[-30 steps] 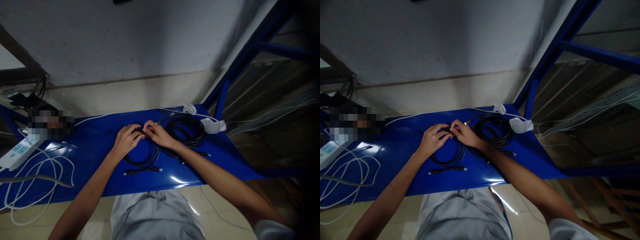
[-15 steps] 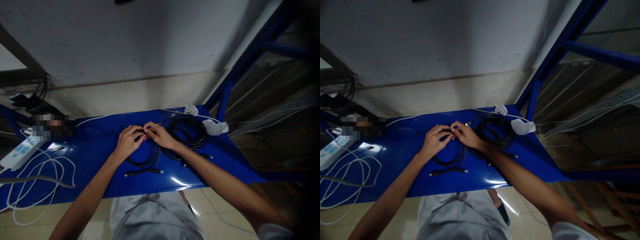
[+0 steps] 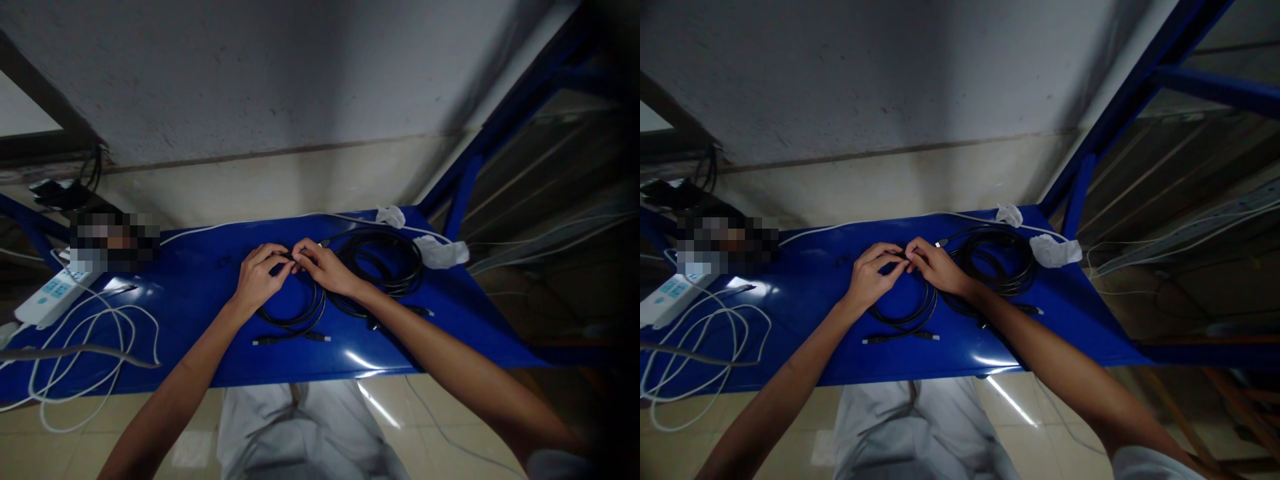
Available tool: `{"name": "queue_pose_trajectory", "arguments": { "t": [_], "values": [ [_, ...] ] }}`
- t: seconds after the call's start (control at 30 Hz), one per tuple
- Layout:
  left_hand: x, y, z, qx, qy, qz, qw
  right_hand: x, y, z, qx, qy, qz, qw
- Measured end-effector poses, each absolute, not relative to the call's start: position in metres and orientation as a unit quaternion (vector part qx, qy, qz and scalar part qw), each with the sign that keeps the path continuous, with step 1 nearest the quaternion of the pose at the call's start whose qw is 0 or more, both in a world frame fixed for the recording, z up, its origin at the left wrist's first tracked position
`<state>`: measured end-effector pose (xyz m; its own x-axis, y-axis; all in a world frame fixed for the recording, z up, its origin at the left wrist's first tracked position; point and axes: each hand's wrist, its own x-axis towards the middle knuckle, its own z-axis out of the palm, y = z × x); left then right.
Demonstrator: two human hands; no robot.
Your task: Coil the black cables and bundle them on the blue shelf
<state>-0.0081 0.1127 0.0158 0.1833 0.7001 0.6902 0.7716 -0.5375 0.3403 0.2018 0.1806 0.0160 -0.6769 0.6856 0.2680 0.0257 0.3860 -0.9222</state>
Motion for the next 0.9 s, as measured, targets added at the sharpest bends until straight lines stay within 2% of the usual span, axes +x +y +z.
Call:
{"name": "queue_pose_trajectory", "arguments": {
  "t": [0.2,0.9],
  "values": [
    [-0.0112,0.1129,0.0161,-0.784,-0.476,-0.395,0.058,0.2001,0.1787,0.0141,-0.226,-0.769,0.498,0.33],
    [-0.0162,0.1161,0.0121,-0.787,-0.477,-0.391,-0.007,0.202,0.1792,0.0135,-0.235,-0.78,0.484,0.319]
  ]
}}
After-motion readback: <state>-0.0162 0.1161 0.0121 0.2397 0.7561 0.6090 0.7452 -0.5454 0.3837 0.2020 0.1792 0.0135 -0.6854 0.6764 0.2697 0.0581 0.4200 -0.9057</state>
